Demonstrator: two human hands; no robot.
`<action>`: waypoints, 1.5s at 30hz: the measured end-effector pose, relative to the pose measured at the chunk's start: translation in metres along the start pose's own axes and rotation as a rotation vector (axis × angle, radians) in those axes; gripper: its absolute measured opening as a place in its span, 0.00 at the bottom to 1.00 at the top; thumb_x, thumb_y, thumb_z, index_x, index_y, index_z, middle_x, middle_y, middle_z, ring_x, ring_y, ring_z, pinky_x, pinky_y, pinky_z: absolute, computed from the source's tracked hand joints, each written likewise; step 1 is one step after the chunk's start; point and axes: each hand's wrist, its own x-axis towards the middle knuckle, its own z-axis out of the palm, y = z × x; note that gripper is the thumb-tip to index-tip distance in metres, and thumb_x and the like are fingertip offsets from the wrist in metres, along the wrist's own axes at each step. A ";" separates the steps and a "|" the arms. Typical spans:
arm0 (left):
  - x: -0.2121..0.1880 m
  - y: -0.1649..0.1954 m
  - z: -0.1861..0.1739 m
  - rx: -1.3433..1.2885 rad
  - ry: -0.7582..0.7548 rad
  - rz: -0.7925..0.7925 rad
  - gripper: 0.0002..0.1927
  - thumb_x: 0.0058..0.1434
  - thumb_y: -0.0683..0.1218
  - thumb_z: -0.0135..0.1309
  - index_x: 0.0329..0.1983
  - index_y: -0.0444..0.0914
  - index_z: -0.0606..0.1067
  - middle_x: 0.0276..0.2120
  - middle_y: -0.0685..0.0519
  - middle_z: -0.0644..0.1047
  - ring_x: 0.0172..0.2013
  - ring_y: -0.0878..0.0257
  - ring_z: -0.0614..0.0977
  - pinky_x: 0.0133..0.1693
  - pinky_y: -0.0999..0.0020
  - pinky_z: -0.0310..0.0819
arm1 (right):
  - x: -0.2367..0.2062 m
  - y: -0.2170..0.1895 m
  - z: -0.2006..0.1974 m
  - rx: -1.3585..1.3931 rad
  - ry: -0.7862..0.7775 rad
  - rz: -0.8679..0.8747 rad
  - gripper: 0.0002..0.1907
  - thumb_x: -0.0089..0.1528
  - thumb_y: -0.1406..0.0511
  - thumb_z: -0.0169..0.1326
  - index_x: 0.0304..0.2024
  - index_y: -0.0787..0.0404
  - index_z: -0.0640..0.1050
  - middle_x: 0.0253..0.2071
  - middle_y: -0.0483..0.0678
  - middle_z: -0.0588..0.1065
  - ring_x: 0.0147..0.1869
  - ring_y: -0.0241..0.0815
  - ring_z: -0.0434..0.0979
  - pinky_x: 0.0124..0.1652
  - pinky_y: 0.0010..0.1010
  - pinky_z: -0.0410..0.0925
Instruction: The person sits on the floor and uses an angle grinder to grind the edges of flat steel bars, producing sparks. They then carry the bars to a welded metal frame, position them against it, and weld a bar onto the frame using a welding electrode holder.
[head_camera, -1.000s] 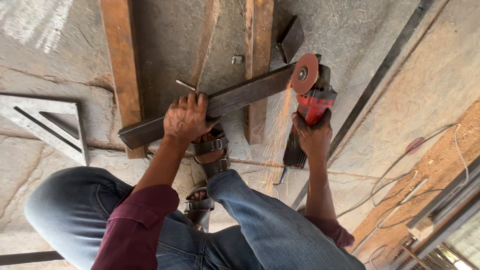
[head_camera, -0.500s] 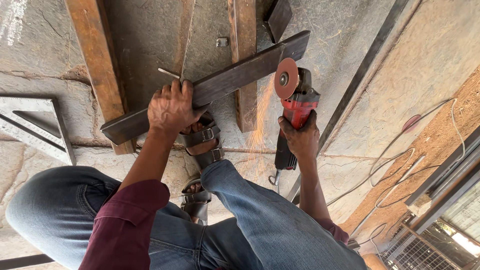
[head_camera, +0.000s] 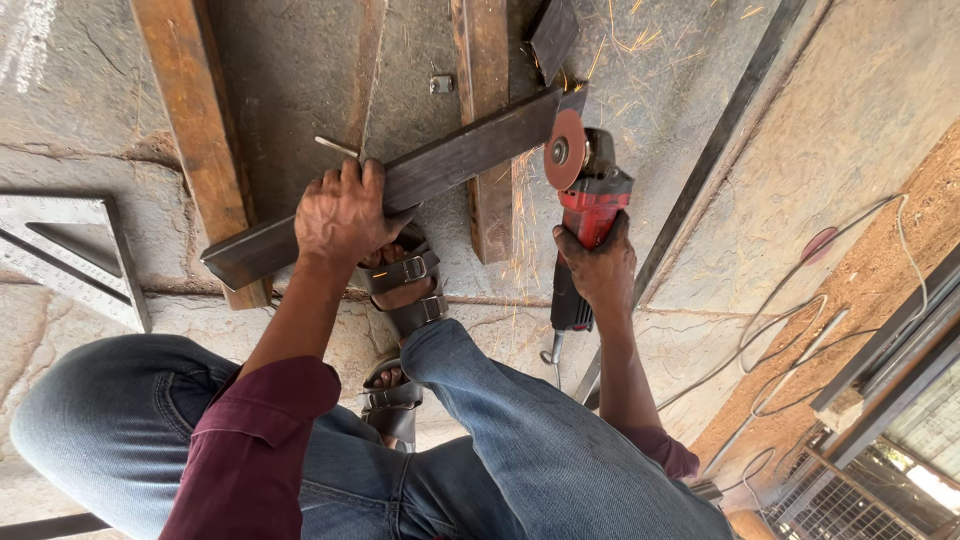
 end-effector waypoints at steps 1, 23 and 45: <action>0.000 0.000 0.000 -0.006 0.001 -0.003 0.44 0.50 0.73 0.63 0.55 0.35 0.72 0.41 0.43 0.78 0.42 0.48 0.84 0.43 0.53 0.81 | -0.001 -0.001 0.001 -0.006 0.002 -0.005 0.39 0.52 0.49 0.67 0.56 0.63 0.68 0.46 0.65 0.79 0.50 0.70 0.78 0.49 0.54 0.70; -0.003 0.001 0.000 -0.005 0.092 0.005 0.44 0.50 0.72 0.64 0.57 0.36 0.72 0.42 0.44 0.78 0.42 0.47 0.84 0.42 0.54 0.80 | 0.025 -0.032 -0.019 -0.064 0.018 -0.078 0.43 0.52 0.47 0.66 0.58 0.66 0.68 0.50 0.66 0.77 0.55 0.69 0.76 0.54 0.51 0.68; -0.040 0.136 -0.013 -0.210 0.312 0.504 0.51 0.66 0.70 0.57 0.75 0.30 0.56 0.71 0.32 0.60 0.67 0.41 0.63 0.65 0.47 0.52 | 0.012 0.127 0.011 0.424 -0.156 0.063 0.24 0.61 0.50 0.59 0.49 0.62 0.80 0.38 0.59 0.80 0.39 0.49 0.79 0.40 0.41 0.71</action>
